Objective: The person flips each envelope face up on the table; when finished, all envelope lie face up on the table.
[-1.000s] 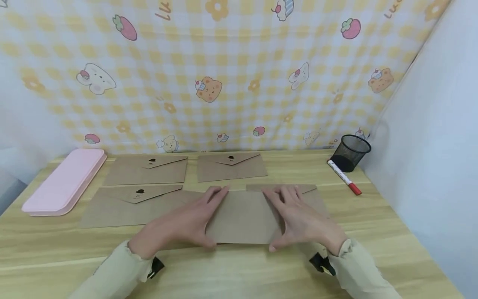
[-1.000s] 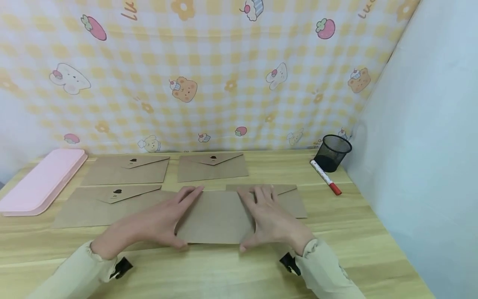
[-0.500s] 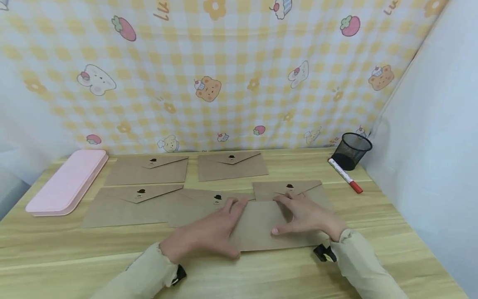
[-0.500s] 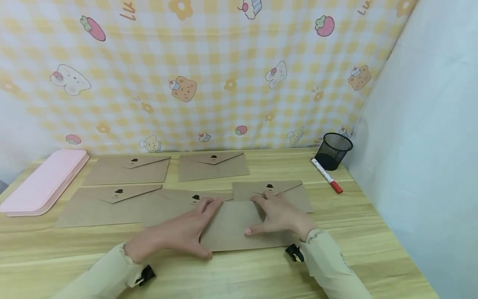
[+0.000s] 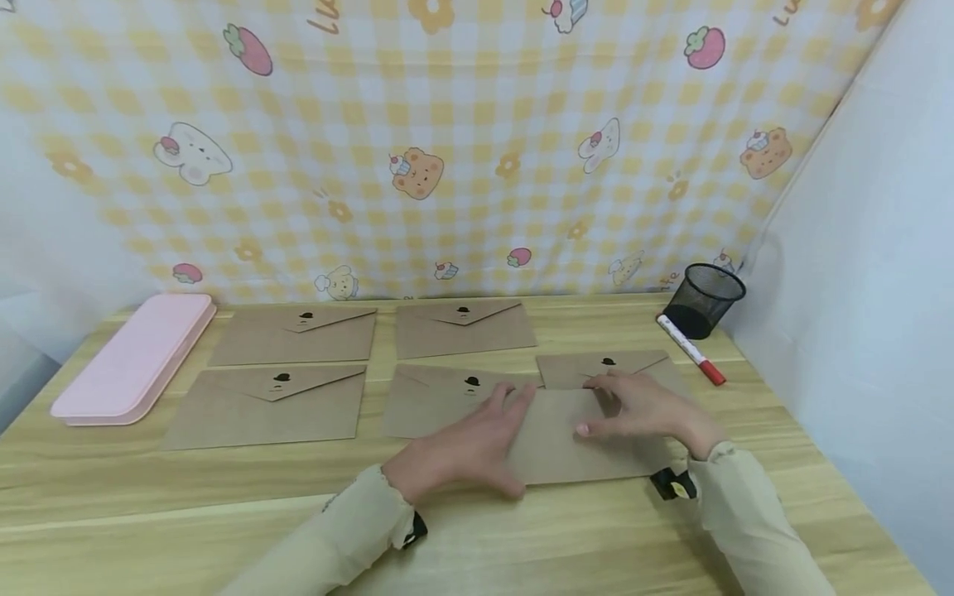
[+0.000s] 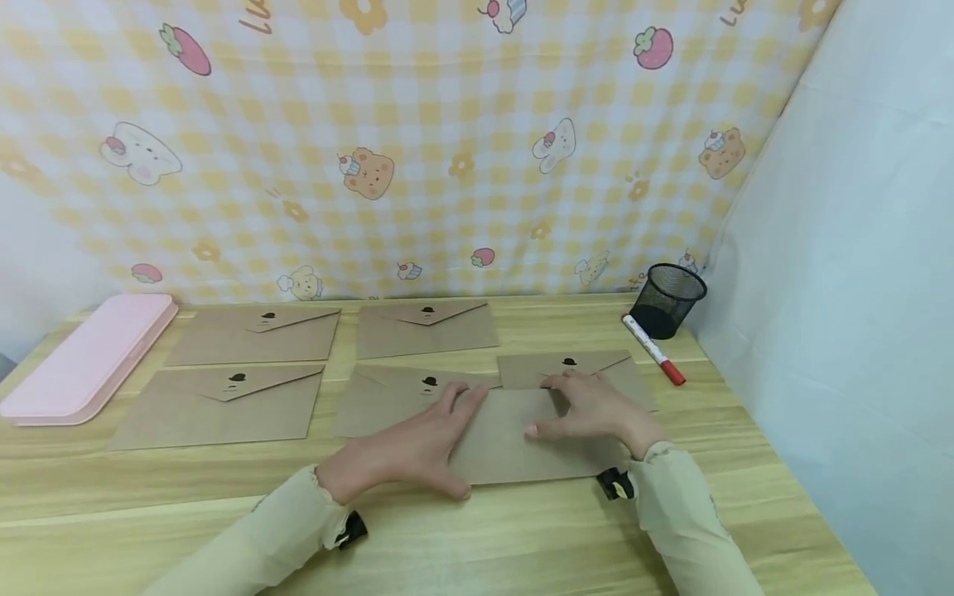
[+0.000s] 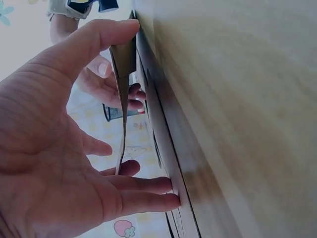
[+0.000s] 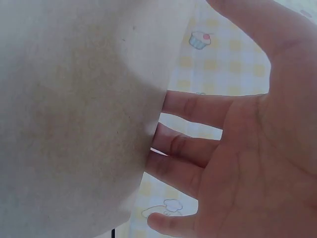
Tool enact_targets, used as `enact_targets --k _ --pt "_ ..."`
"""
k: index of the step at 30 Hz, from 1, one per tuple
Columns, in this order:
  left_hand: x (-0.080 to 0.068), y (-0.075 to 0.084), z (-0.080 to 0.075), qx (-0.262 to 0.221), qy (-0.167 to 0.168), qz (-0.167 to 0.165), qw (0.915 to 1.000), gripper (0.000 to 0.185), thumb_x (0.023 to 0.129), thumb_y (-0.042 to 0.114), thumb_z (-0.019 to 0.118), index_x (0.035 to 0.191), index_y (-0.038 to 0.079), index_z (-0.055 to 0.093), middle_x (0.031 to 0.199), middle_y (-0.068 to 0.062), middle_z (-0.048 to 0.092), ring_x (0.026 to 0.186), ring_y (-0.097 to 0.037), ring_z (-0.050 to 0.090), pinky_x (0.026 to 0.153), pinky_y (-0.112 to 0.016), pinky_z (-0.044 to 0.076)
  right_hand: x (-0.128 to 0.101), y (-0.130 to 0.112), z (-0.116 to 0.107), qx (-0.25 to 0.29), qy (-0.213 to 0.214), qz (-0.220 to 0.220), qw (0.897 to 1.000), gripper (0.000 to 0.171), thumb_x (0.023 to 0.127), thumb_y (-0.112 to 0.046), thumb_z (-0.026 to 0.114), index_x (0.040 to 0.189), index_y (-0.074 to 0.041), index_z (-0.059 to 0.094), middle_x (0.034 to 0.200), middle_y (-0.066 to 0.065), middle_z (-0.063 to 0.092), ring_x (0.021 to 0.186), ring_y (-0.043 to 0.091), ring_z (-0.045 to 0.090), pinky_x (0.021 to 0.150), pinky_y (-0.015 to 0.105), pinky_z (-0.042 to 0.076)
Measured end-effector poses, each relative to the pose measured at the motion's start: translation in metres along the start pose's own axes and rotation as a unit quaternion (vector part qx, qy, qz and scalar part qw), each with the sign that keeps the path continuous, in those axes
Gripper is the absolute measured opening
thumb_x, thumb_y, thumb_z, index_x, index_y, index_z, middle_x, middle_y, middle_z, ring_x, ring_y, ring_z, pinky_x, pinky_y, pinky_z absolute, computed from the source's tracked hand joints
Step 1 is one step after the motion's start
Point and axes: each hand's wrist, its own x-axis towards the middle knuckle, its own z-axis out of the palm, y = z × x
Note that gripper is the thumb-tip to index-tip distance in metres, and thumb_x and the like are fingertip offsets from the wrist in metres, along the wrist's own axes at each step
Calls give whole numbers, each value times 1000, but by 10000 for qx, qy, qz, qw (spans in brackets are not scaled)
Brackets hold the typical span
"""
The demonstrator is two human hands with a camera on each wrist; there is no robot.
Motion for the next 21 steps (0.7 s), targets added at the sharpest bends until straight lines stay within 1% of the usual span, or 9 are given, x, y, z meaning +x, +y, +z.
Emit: enact_targets --k 3,6,8,10,12,15,18,21 --pt "0 2 -2 237 52 -12 9997 118 62 36 79 149 8 5 144 -22 18 126 -35 35 99 -44 35 -1 1 -2 78 34 5 10000 82 75 -62 63 129 -1 52 128 23 49 115 41 46 93 57 35" --pt "-3 3 -11 474 208 101 9986 116 62 37 78 149 8 8 144 -21 20 129 -33 30 102 -50 29 -3 -2 -4 120 191 -37 9997 83 75 -63 63 130 -2 51 130 23 47 117 41 44 94 59 31" --pt "-7 2 -18 522 321 180 9980 114 62 36 76 149 10 9 144 -19 22 130 -31 29 103 -52 26 -5 -6 -7 82 358 -126 9992 84 74 -64 64 131 -4 50 130 22 47 118 41 43 96 61 28" --pt "-10 -2 -25 443 364 250 9980 113 61 35 76 149 10 10 143 -18 23 127 -31 32 101 -48 30 -7 -13 -9 -28 494 -182 9986 89 70 -66 66 134 -6 48 131 18 47 118 40 43 95 61 28" --pt "-13 -7 -31 252 319 272 9988 114 61 34 76 150 11 9 143 -17 23 123 -29 36 98 -43 34 -8 -22 -8 -181 606 -322 9975 97 65 -67 69 138 -9 43 132 16 46 119 39 42 96 61 27" --pt "-17 -14 -39 -83 223 319 9992 114 61 33 77 150 12 8 143 -15 22 117 -25 41 92 -36 40 -7 -39 -3 -367 705 -624 9949 111 57 -65 76 143 -8 34 138 13 40 122 37 38 98 58 28" --pt "-19 -15 -46 -271 141 443 9986 114 63 33 78 150 12 7 141 -12 23 110 -20 43 87 -32 42 -6 -54 7 -466 729 -1034 9909 121 54 -62 80 147 -6 25 143 13 33 127 33 32 103 54 24" --pt "-21 -14 -49 -264 100 573 9980 114 63 33 78 150 14 7 140 -10 24 106 -18 44 83 -30 43 -6 -65 14 -446 692 -1230 9890 124 55 -58 81 148 -7 18 146 14 27 131 31 27 104 51 24"
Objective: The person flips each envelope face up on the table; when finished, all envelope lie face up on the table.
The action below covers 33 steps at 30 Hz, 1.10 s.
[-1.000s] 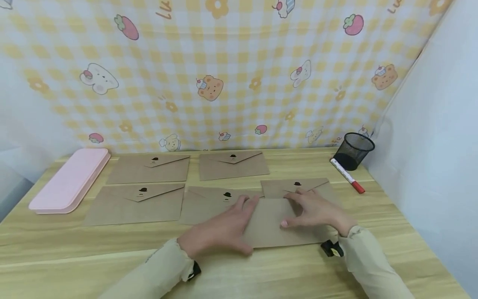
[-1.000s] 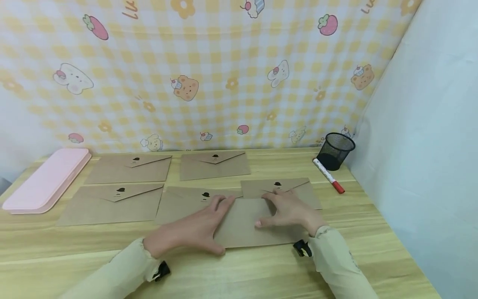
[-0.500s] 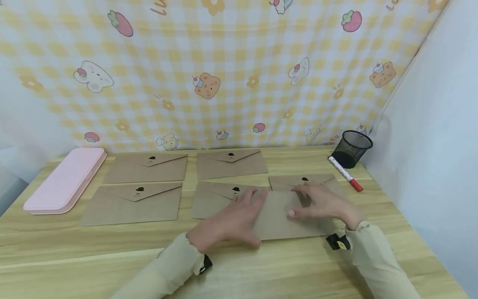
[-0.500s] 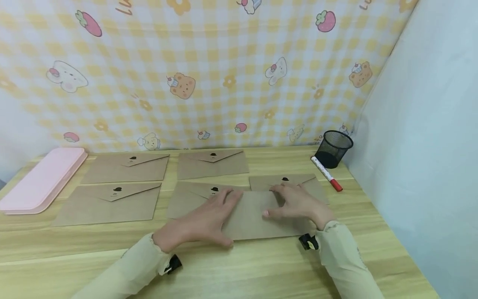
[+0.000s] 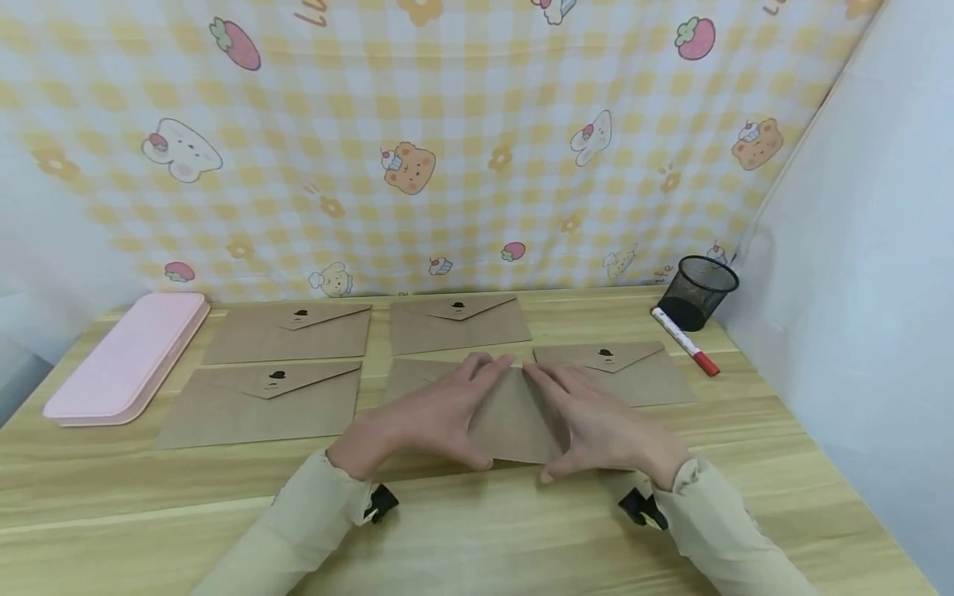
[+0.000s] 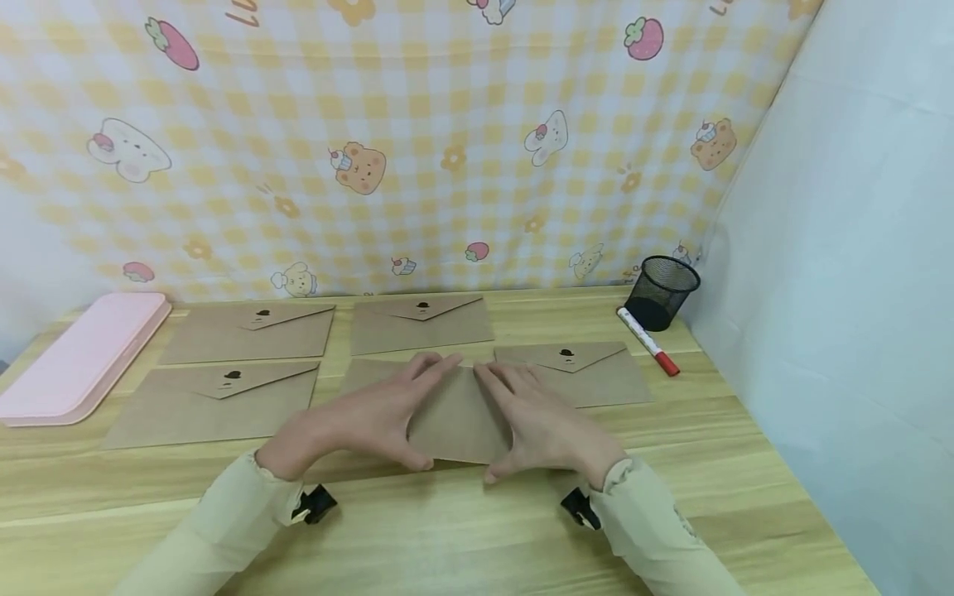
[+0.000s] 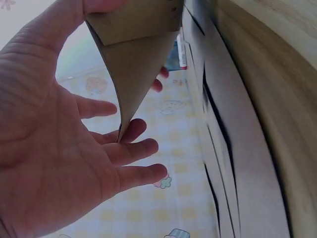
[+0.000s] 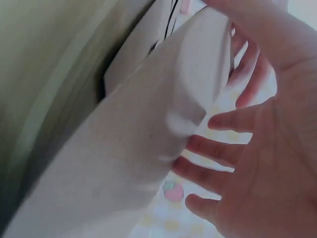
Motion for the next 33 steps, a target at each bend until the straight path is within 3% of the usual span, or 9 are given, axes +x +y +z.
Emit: enact_targets --k 5,11,14,17,21,23,24,27,33 --pt "-3 1 -6 -105 -9 170 9998 112 65 30 78 150 14 6 145 -10 16 109 -19 43 84 -30 43 0 -7 0 161 141 38 9998 123 55 -52 84 148 -7 18 145 13 27 129 28 31 102 46 31" --pt "-8 -6 -21 -729 447 39 9963 120 70 35 80 149 25 -9 152 -5 -8 127 -30 32 93 -40 41 -2 -1 -10 748 429 108 9962 116 58 -49 84 145 -3 23 144 14 29 127 30 34 99 48 34" --pt "-12 -12 -31 -1011 737 -152 9920 124 68 41 81 147 32 -14 152 -1 -10 130 -33 28 96 -47 37 -4 2 -15 1206 397 191 9917 112 61 -47 83 145 -5 23 145 12 29 129 28 32 99 47 34" --pt "-13 -17 -35 -1146 865 -236 9894 123 69 40 81 147 31 -13 152 -3 -7 132 -34 25 99 -51 32 -6 5 -19 1613 321 237 9861 108 64 -45 82 146 -8 22 145 10 29 129 27 32 99 47 34" --pt "-10 -20 -31 -1174 688 -379 9900 121 69 46 79 148 29 -10 153 -8 -4 135 -32 17 102 -51 28 -6 6 -21 2057 319 123 9780 105 68 -43 81 147 -10 21 145 10 28 127 28 35 99 47 35" --pt "-8 -18 -25 -1218 507 -435 9903 120 68 51 78 148 31 -10 153 -6 -3 135 -31 19 102 -49 29 -6 7 -21 2359 407 -19 9709 104 69 -39 81 148 -11 19 146 10 28 128 28 34 99 47 34" --pt "-6 -17 -22 -1219 409 -456 9906 120 67 53 77 148 33 -10 153 -5 -3 132 -31 27 99 -47 33 -5 8 -20 2542 471 -108 9659 104 70 -37 81 148 -12 18 146 10 27 129 28 33 100 47 33" --pt "-2 -9 -12 -1255 177 -445 9909 121 67 54 77 147 35 -12 153 -1 -8 130 -32 31 98 -44 36 -3 10 -19 3253 675 -414 9423 105 71 -34 81 149 -16 13 146 11 25 130 30 31 101 47 32" --pt "4 7 9 -1452 148 -228 9890 128 64 52 80 143 39 -21 152 3 -16 136 -27 14 103 -44 28 -1 10 -16 4089 935 -939 9029 106 71 -48 75 150 -21 9 144 13 29 130 34 31 101 41 34"
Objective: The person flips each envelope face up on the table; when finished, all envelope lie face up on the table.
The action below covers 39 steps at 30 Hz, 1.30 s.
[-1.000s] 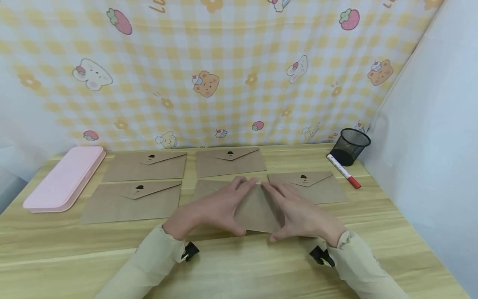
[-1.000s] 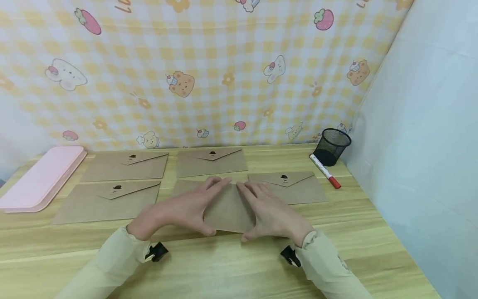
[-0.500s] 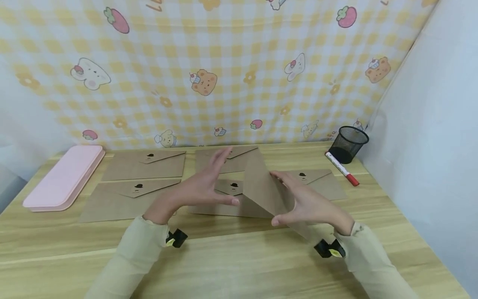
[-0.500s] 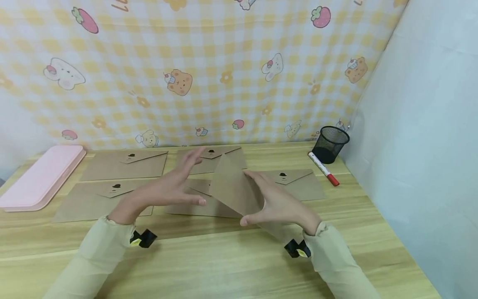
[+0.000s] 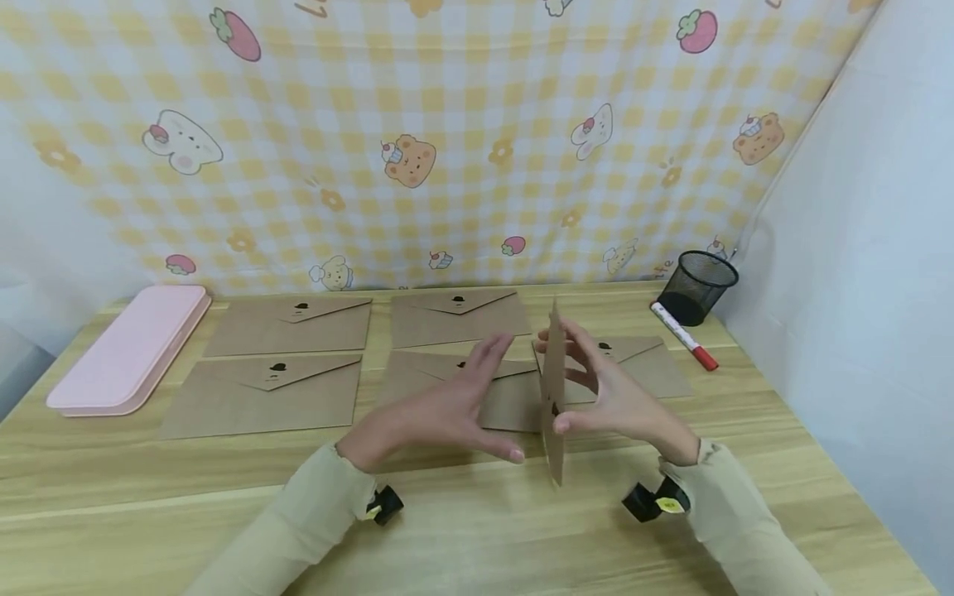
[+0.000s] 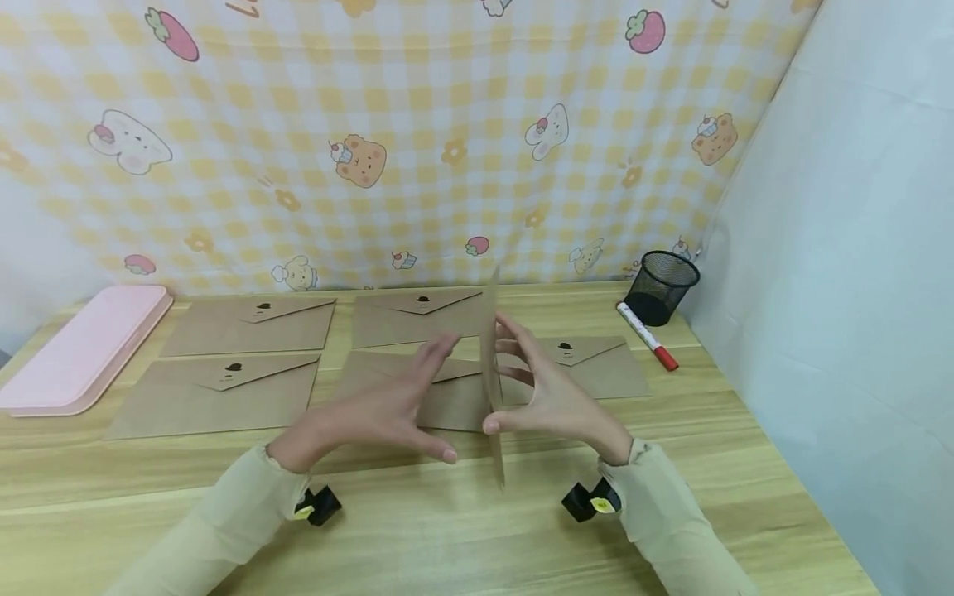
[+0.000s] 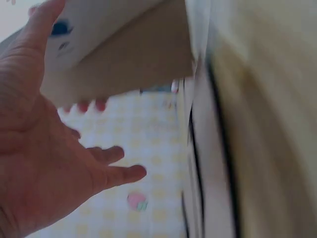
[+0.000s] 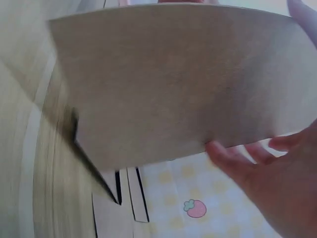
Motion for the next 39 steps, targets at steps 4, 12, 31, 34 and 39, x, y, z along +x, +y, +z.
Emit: enact_targets --k 4,12,31,34,39 --pt "2 5 15 -290 86 224 9993 128 63 57 78 141 40 -22 153 1 -13 137 -22 11 104 -46 27 0 0 1 556 34 -456 9974 104 74 -46 74 149 -13 11 145 13 28 130 38 29 99 35 37" --pt "6 12 32 -540 547 624 9951 132 65 45 82 144 30 -22 152 -3 -12 138 -25 9 104 -49 26 -2 38 -7 941 -162 -1142 9889 102 80 -39 71 148 -2 4 146 23 24 129 38 31 97 42 38" --pt "-6 10 -28 4829 2162 2639 8065 137 50 80 65 148 26 -13 155 -6 -9 140 -27 5 104 -61 4 -3 -1 5 3142 -3160 628 8930 90 95 -57 30 138 18 3 136 16 43 116 37 48 94 44 41" --pt "-8 14 -23 5613 1933 2558 7630 129 56 81 59 150 22 -6 155 -7 0 140 -22 6 105 -59 7 -4 0 6 3373 -3702 933 8605 88 96 -56 25 134 22 8 132 9 47 113 30 51 92 40 43" --pt "-4 12 -9 5235 1755 2794 7855 114 61 77 63 150 24 16 155 -6 8 140 -20 7 105 -60 6 -10 -12 8 4426 -3654 1329 8081 71 98 -52 11 143 2 18 133 13 46 110 24 52 90 35 42"
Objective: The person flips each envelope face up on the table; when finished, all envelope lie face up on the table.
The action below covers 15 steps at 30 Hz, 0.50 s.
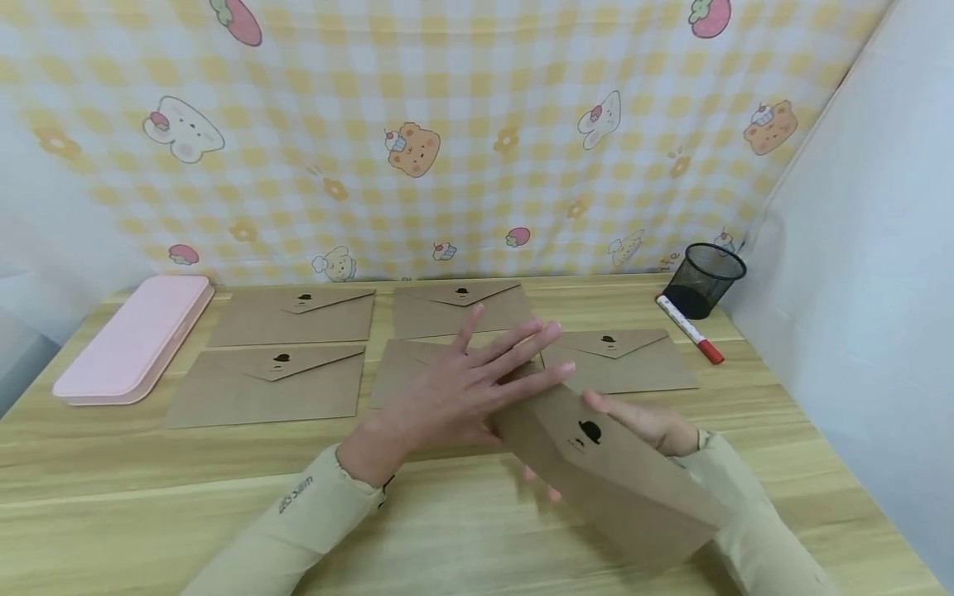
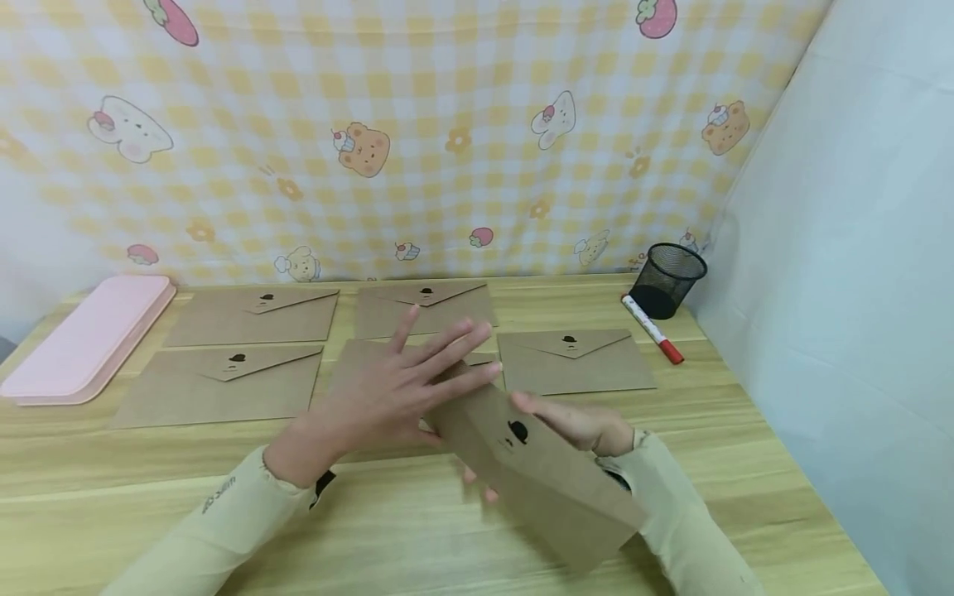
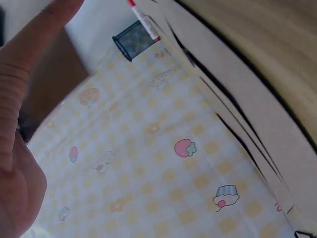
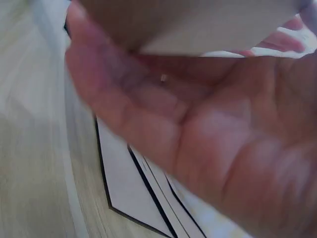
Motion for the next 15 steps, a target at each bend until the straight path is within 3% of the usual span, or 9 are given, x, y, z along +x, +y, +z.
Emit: enact_targets --k 3,6,11,13,15 --pt "-1 2 6 -476 108 -103 9988 113 56 69 74 148 24 26 154 -7 10 140 -21 7 105 -60 5 -2 -5 15 866 253 -145 9958 69 96 -50 -3 142 -10 27 130 17 47 108 23 53 88 32 43" --pt "-5 2 10 -645 194 -226 9975 112 53 63 80 146 23 31 153 -8 15 140 -23 9 105 -59 5 -2 -7 28 1243 734 -391 9888 73 95 -46 -10 138 -7 34 123 23 51 103 27 56 85 30 45" --pt "-5 4 12 -732 381 -272 9962 99 63 66 71 144 23 35 150 -9 22 139 -24 15 105 -59 6 -10 -5 36 1426 1870 -628 9699 59 101 -42 6 130 -11 47 116 18 58 97 29 59 81 31 49" --pt "-3 4 12 -749 417 -255 9960 96 65 67 69 144 24 35 149 -9 23 139 -24 16 105 -59 6 -16 -2 35 1364 2114 -809 9644 51 103 -39 15 129 -15 52 117 12 58 92 20 60 75 25 49" --pt "-1 5 13 -735 449 -229 9960 96 65 67 69 144 24 35 148 -9 25 138 -24 17 106 -59 7 -22 2 33 962 2315 -1097 9618 46 103 -36 20 129 -18 54 119 6 59 93 12 58 75 19 47"
